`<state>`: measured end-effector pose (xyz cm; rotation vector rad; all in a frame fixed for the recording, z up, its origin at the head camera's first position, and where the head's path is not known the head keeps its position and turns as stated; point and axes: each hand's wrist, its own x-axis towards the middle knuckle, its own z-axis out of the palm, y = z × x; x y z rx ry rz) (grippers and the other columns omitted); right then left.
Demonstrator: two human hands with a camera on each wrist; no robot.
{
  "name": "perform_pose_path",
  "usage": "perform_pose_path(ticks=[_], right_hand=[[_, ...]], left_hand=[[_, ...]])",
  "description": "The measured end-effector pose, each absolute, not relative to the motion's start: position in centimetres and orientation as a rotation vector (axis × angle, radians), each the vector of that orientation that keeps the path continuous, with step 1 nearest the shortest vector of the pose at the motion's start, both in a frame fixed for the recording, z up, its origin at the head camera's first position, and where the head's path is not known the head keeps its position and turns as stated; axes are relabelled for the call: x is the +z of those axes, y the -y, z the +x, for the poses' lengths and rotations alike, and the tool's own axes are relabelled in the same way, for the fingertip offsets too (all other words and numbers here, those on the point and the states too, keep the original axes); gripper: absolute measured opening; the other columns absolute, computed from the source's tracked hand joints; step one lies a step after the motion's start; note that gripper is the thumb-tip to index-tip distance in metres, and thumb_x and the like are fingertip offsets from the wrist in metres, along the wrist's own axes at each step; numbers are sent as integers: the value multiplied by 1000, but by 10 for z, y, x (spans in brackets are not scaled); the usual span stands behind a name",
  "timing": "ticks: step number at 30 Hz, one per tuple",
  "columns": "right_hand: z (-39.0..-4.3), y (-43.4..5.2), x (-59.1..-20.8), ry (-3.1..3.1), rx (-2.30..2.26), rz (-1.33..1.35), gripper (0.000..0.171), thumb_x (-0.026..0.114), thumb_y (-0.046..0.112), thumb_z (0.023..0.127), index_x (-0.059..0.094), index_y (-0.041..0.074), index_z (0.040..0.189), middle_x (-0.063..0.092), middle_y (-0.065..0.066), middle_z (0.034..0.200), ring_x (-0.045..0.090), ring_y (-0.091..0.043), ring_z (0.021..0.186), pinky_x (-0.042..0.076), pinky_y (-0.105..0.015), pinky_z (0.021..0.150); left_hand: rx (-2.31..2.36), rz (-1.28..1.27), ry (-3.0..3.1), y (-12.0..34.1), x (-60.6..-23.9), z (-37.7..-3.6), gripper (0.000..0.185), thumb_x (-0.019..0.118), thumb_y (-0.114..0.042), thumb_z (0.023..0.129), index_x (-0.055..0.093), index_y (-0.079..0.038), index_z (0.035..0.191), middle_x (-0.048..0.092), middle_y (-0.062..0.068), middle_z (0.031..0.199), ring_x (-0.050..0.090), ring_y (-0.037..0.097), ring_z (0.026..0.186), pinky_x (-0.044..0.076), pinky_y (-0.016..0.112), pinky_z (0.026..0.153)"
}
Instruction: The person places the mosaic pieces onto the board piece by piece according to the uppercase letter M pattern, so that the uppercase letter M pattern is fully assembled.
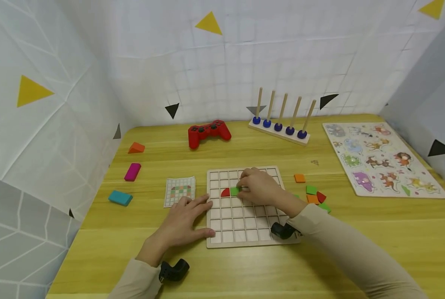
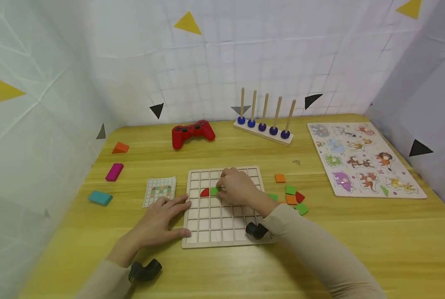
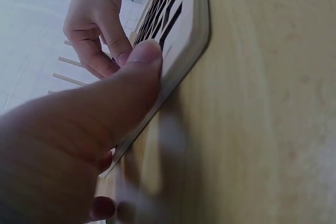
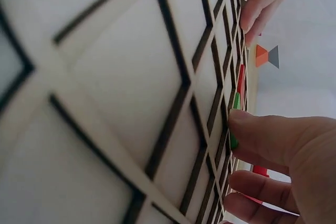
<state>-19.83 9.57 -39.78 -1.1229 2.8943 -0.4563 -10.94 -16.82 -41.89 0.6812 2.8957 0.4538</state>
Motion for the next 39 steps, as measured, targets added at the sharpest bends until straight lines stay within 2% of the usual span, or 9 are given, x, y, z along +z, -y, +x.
perform_pose_path(ticks=[10, 14, 20, 24, 27, 33, 36, 39], right_hand=[[-197, -96, -399, -2913, -495, -1147, 22, 77, 27, 85, 78, 12, 101, 67, -9, 108, 60, -25, 98, 51, -41, 83], [-198, -104, -396, -2932, -513, -1114, 27, 76, 29, 86, 77, 12, 108, 66, -11, 113, 61, -27, 102, 51, -43, 85], [-200, -161, -384, -3005, -628, -865, 32, 71, 26, 91, 72, 7, 117, 63, -20, 121, 59, -38, 110, 50, -52, 88], [-204, -216, -386, -3007, -601, -676, 31, 70, 21, 91, 71, 2, 117, 62, -25, 119, 58, -42, 108, 48, -56, 88], [-210, -240, -392, -2978, -599, -643, 33, 72, 21, 90, 72, -1, 115, 65, -26, 114, 58, -44, 108, 47, -57, 91], [-218, -254, -401, -2941, -591, -662, 37, 72, 24, 89, 72, -2, 115, 69, -23, 111, 57, -45, 112, 45, -59, 96], [-218, -255, -401, -2944, -574, -641, 34, 72, 23, 89, 72, -2, 113, 69, -24, 114, 49, -51, 122, 40, -62, 101], [-216, -255, -402, -2953, -553, -625, 31, 73, 21, 88, 73, -1, 109, 69, -25, 113, 46, -55, 124, 38, -65, 102]], left_hand=[[464, 711, -2910, 169, -420, -110, 78, 64, -68, 81, 50, -25, 145, 39, -4, 158, 44, 26, 120, 39, 44, 91], [462, 730, -2917, 168, -421, -112, 78, 64, -69, 81, 51, -25, 145, 40, -4, 158, 44, 26, 120, 40, 44, 92], [471, 754, -2920, 167, -422, -110, 79, 65, -69, 80, 52, -24, 144, 41, -3, 157, 45, 25, 115, 40, 43, 89], [458, 742, -2935, 168, -422, -109, 79, 65, -69, 80, 52, -24, 144, 41, -4, 157, 45, 23, 112, 39, 40, 86], [447, 714, -2945, 172, -421, -108, 79, 65, -69, 80, 52, -25, 144, 40, -5, 158, 44, 21, 111, 38, 39, 86], [448, 714, -2936, 175, -418, -106, 78, 64, -68, 81, 52, -25, 144, 40, -4, 157, 45, 26, 117, 42, 46, 89], [463, 735, -2925, 172, -418, -106, 78, 64, -67, 82, 51, -24, 145, 40, -3, 158, 45, 29, 121, 42, 50, 92], [473, 746, -2914, 171, -419, -106, 78, 64, -67, 82, 50, -24, 146, 39, -2, 158, 44, 31, 124, 42, 53, 94]])
